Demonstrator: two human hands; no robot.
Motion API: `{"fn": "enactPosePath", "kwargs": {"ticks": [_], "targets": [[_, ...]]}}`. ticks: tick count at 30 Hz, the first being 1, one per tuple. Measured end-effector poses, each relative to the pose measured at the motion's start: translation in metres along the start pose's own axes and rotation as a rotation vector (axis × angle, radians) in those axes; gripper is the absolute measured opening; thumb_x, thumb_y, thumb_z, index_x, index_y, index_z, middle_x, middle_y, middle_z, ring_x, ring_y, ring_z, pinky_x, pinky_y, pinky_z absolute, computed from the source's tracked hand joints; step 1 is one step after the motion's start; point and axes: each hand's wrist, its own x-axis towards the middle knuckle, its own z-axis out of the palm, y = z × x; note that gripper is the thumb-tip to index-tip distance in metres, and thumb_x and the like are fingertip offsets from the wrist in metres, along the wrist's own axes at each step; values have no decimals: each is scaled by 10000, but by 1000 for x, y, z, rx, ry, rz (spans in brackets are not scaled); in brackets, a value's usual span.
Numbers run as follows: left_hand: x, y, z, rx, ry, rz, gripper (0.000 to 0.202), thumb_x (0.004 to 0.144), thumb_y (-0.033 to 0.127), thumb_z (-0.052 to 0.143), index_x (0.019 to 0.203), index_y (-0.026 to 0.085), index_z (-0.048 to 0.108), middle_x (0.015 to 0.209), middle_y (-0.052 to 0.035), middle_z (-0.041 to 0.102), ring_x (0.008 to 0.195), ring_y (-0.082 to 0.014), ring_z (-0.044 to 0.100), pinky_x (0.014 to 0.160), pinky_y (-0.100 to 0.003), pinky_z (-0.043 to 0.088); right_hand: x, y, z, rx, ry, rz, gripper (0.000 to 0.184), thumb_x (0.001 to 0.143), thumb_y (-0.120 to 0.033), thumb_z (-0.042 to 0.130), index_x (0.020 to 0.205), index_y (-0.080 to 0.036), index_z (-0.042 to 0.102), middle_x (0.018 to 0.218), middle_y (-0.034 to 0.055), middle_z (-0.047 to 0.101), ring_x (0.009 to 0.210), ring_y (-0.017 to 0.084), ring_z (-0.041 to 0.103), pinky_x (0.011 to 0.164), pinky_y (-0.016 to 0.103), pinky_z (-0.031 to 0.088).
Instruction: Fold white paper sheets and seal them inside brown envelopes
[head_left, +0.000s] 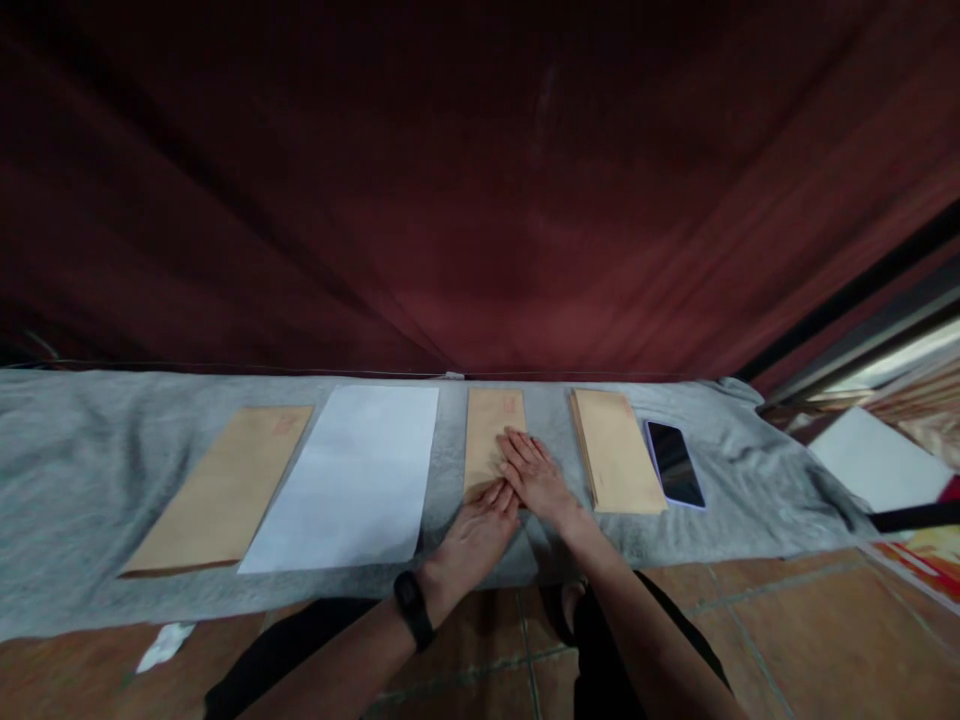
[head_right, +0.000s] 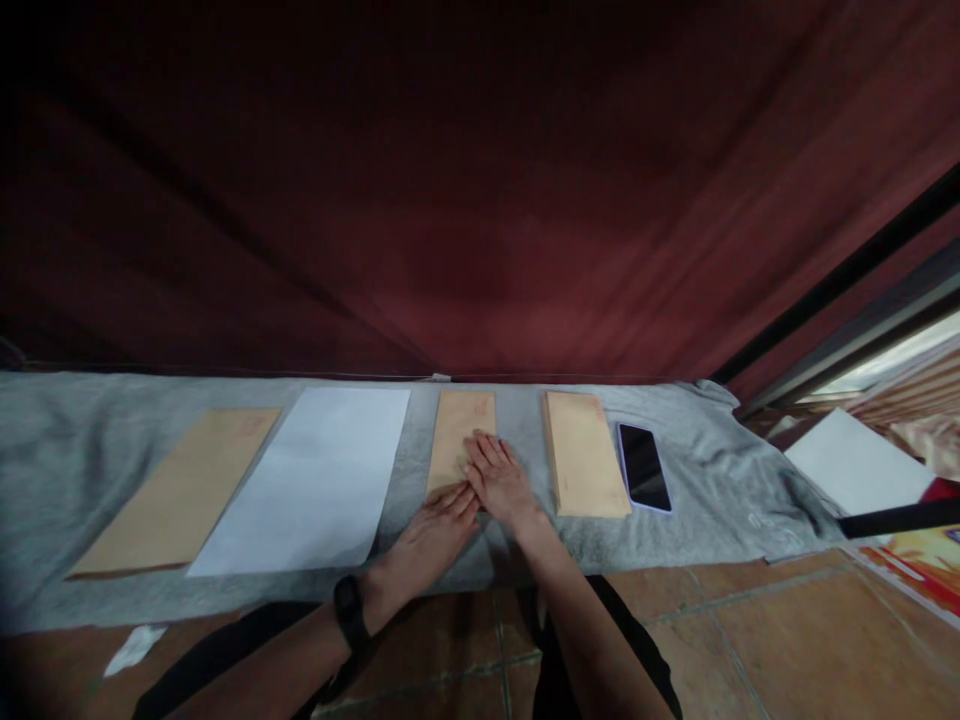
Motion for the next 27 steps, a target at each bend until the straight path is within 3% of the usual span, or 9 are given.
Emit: {"fn": "enactPosePath", "kwargs": {"ticks": [6,12,18,22,27], "targets": [[-3,5,-6,38,-32,-49,436,895,1,463,1304,80,591,1391,-221,589,1287,-289,583,1011,-421,534,14,8,1,-74,-15,-7,525,1069,-385,288,1573,-238,293,1643,70,274,1517,191,259,1241,451,215],[-8,11,-1,123,-7,-76,471,838,-36,469,1283,33,608,1352,-259,604,1268,-313,595,993,-431,541,63,14,1,-131,60,7,522,1062,-359,322,1560,-200,321,1619,112,320,1508,217,284,1230,486,221],[-16,10,2,186,66,-53,495,825,-44,436,1270,62,624,1305,-228,645,1210,-301,636,948,-428,570,100,11,0,-133,17,-59,540,1058,-379,342,1551,-160,342,1616,124,318,1511,234,274,1249,478,177],[-18,9,6,158,98,-47,547,809,-46,407,1314,67,587,1304,-235,644,1236,-309,621,966,-460,560,99,2,3,-95,-55,-116,534,1059,-401,311,1566,-234,316,1619,56,317,1517,220,256,1254,472,176],[-19,4,6,80,80,-36,524,847,-13,401,1343,55,554,1328,-248,625,1255,-305,606,995,-460,534,75,-13,6,-42,-167,-170,537,1066,-450,238,1571,-276,291,1631,1,284,1530,184,206,1270,457,119]]}}
